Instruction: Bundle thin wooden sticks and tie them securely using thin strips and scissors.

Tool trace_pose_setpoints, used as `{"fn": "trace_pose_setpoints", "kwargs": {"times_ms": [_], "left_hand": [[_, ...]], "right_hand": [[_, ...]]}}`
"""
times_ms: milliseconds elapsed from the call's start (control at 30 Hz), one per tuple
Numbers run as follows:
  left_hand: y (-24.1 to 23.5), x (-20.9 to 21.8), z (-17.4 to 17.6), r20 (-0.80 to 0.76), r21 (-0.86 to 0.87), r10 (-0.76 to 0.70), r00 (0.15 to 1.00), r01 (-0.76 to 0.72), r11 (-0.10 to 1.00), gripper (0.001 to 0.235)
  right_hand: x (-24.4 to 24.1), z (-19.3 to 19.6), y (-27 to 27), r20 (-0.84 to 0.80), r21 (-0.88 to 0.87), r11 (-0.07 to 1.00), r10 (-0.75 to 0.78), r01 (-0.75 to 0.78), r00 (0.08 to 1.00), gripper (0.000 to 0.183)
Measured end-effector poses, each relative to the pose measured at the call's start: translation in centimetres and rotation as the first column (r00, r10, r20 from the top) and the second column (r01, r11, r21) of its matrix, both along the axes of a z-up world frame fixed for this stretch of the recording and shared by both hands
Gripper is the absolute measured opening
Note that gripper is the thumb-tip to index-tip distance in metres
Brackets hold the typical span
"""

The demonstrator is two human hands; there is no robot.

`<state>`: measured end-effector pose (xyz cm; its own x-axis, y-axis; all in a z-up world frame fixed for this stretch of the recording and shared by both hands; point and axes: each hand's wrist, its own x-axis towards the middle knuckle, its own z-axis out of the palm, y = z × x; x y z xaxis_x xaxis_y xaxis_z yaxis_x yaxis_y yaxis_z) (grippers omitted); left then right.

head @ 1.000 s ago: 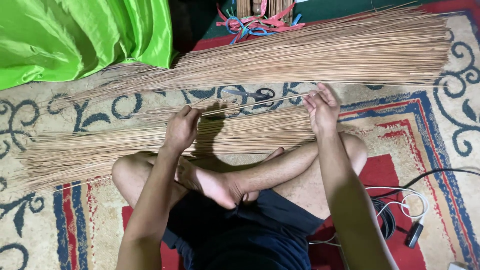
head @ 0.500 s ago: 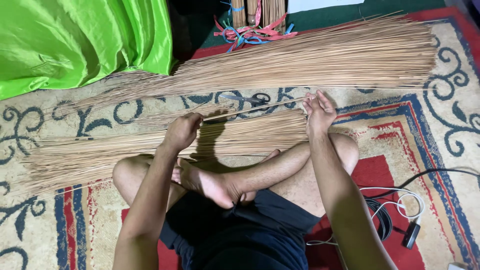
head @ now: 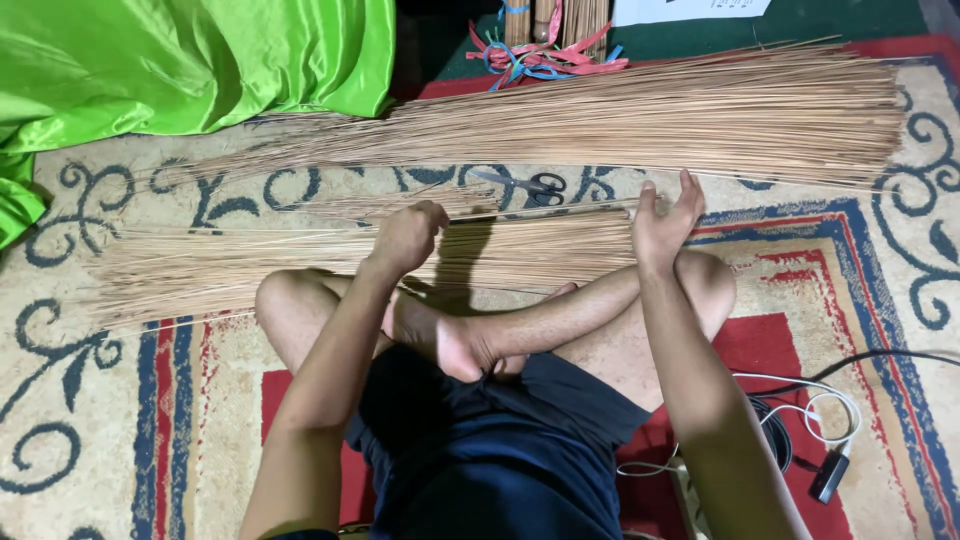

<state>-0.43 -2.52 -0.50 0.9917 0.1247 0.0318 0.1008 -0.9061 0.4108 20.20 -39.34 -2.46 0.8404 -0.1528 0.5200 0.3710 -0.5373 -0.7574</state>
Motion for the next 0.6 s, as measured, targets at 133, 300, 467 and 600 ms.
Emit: {"fn": "trace_pose_setpoints", "kwargs": {"times_ms": [133,300,467,600], "left_hand": [[-5.1,0.1,2.1,0.069,0.141,-0.008,0.998,-0.001,0.99,0.01],[-9.0,-0.1,2.3,0.061,0.211,-0.011,0.998,-0.002,0.977,0.015],[-7.9,-2.7,3.7,0.188,0.21,-0.142,0.972,0.102,0.972,0.007],[-4.7,-5.5,4.6,0.025,0.132,-0.197,0.98,0.192,0.972,0.014]], "right_hand": [[-5.7,4.0,4.3,0.198,-0.269,0.905,0.388,-0.33,0.9,0.036],[-11.1,5.6,8.0,-0.2,-0.738,0.387,0.658,-0.553,0.726,0.026],[-10.6,4.9,7.0,-0.31,-0.675,0.298,0.714,-0.674,0.627,0.018],[-11.3,6.9,4.3,-0.472,-0.582,0.277,0.651,-0.765,0.595,0.016]]}}
